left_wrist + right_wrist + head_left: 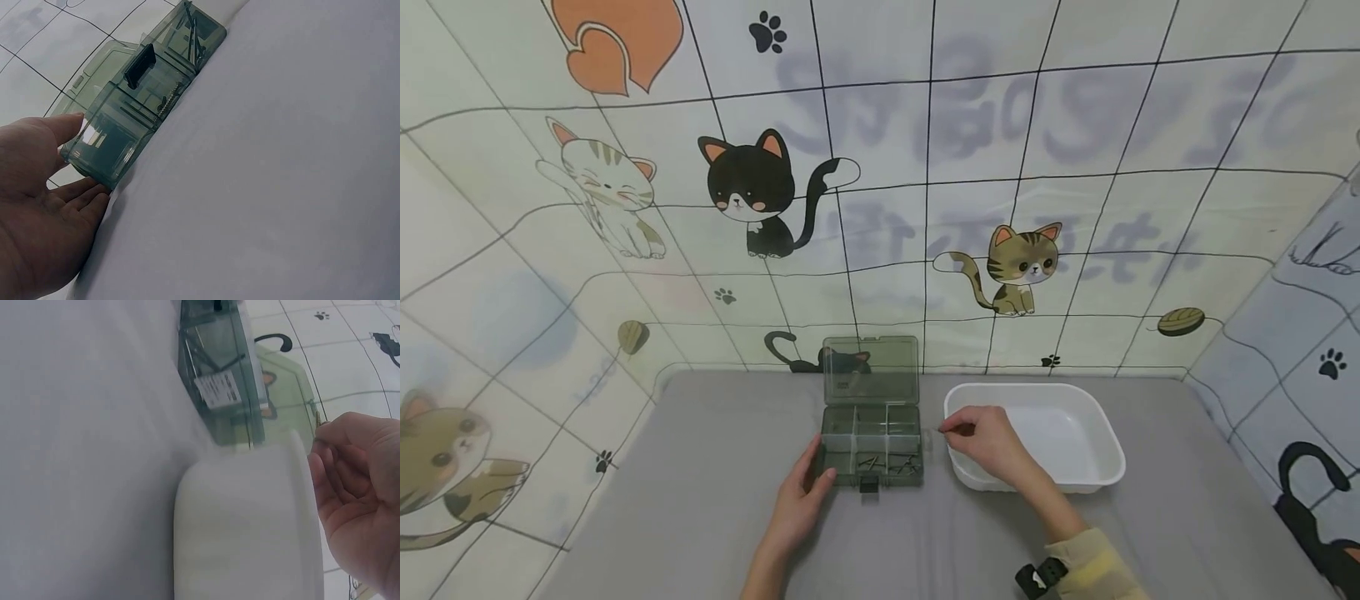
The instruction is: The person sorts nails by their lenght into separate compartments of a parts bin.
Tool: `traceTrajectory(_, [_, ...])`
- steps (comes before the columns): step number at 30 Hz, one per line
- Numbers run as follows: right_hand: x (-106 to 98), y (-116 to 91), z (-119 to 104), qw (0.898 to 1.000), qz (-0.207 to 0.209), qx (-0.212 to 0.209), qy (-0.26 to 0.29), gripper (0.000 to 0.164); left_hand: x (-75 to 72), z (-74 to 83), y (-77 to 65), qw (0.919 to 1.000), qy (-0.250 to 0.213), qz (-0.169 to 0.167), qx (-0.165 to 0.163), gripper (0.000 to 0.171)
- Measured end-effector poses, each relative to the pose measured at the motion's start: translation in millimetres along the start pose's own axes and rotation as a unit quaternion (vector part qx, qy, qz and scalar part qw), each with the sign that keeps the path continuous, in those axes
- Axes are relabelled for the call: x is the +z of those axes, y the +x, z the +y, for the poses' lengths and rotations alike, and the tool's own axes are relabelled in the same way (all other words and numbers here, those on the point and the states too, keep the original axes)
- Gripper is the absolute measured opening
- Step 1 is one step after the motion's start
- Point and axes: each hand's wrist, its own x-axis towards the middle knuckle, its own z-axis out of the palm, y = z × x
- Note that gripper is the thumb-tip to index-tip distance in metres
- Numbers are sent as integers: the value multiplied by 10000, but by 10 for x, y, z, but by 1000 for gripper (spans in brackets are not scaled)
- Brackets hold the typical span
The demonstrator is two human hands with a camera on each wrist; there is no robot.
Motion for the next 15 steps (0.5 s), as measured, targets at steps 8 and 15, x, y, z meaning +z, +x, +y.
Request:
traceTrajectory(8, [195,-7,-130,9990,-170,-135,385,10,-11,-3,-7,10000,52,24,-26,59])
traceTrajectory(15, [362,5,-215,9975,-235,-374,558,13,0,-7,-8,10000,22,-32,70,60])
